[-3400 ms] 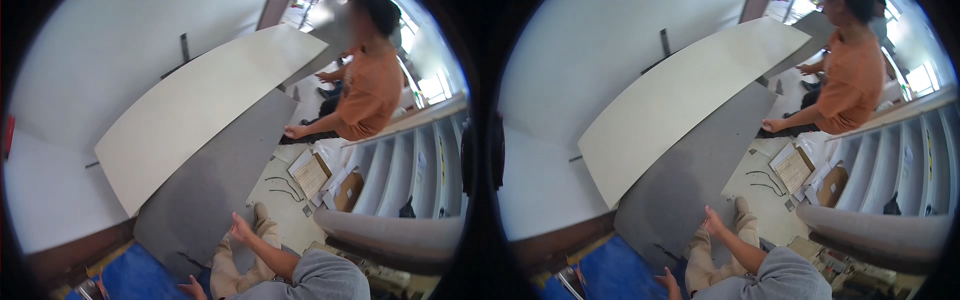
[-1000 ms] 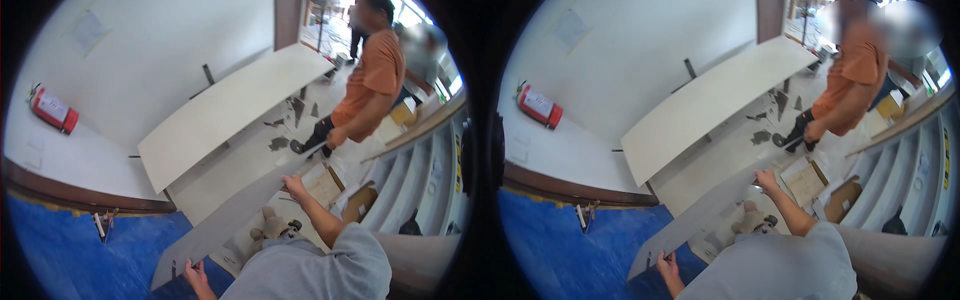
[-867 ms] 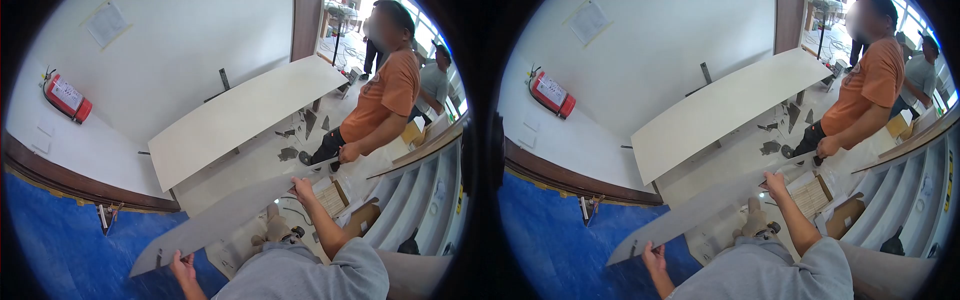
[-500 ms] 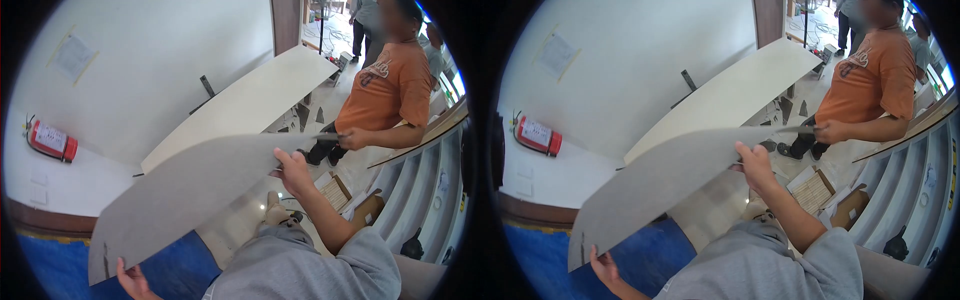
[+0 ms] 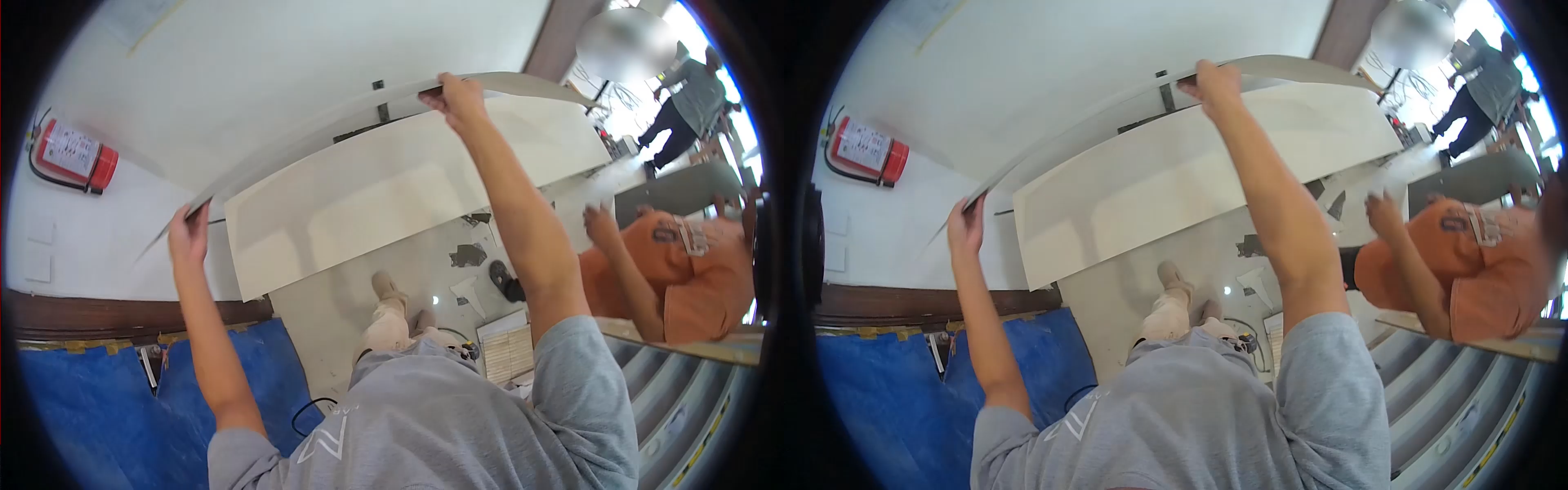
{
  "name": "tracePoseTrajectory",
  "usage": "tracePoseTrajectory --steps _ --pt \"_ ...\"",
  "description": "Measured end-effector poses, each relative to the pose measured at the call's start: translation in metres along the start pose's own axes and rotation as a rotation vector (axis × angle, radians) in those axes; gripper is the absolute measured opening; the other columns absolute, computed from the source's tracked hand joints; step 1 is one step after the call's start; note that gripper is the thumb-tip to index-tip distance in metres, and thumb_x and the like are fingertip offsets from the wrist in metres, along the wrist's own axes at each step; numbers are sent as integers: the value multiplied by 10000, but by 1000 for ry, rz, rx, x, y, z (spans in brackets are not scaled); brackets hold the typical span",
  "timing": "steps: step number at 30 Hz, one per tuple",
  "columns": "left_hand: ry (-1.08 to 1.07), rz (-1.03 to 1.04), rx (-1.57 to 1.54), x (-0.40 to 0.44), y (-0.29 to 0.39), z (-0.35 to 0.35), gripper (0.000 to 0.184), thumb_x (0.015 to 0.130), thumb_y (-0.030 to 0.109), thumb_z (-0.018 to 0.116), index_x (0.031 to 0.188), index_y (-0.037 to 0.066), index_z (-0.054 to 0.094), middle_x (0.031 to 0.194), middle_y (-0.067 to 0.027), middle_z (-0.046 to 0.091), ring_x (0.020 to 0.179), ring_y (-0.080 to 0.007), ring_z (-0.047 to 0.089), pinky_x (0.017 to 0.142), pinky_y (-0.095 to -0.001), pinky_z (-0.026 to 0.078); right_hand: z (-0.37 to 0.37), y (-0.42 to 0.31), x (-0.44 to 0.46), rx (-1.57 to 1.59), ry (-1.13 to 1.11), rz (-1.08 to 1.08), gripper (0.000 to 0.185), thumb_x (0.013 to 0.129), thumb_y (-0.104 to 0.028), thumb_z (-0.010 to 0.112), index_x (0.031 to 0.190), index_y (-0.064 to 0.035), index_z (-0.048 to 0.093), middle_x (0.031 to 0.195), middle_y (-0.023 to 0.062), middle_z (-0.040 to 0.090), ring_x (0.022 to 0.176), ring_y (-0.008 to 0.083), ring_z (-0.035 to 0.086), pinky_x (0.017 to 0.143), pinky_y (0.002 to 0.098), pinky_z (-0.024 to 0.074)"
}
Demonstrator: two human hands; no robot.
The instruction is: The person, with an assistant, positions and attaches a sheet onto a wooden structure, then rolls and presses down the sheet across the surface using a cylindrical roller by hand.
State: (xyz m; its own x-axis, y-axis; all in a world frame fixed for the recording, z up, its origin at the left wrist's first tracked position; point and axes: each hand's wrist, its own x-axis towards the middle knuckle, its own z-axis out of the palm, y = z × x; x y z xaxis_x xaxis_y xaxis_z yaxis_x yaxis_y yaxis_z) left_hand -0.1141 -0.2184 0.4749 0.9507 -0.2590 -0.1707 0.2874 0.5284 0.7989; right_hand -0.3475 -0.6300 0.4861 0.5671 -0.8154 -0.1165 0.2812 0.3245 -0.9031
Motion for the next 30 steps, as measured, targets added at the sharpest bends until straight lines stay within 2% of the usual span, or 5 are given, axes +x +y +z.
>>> tracePoseTrajectory --steps 7,22,25,28,30 --pt "37 -232 74 129 -97 58 176 804 -14 389 904 -159 390 986 -316 516 944 -407 556 818 -394 535 -8 22 160 -158 57 102 226 822 -10 410 952 175 398 931 257 532 782 333 602 702 358 571" --pt "219 -484 206 303 -226 153 213 814 17 373 955 -143 362 923 -287 504 846 -389 562 794 -433 541 -52 84 363 -482 293 285 227 769 -42 443 943 102 419 878 172 457 687 309 586 614 362 581" --pt "176 -535 201 342 -259 139 258 822 17 359 1022 -145 336 1017 -290 449 929 -424 518 824 -473 519 -57 113 397 -509 277 302 256 765 -57 434 971 94 444 847 154 465 659 300 582 591 373 572" --pt "306 -543 165 368 -299 109 292 828 5 340 1080 -138 304 1127 -297 372 974 -455 481 836 -510 501 -47 141 433 -532 208 319 296 769 -61 450 1017 100 463 858 150 488 663 289 579 580 380 566" --pt "334 -576 178 373 -321 92 296 832 -2 329 1094 -133 297 1158 -301 336 987 -466 468 830 -518 501 -51 168 458 -595 241 369 390 769 -57 452 1119 99 384 903 165 492 687 292 583 583 377 566"
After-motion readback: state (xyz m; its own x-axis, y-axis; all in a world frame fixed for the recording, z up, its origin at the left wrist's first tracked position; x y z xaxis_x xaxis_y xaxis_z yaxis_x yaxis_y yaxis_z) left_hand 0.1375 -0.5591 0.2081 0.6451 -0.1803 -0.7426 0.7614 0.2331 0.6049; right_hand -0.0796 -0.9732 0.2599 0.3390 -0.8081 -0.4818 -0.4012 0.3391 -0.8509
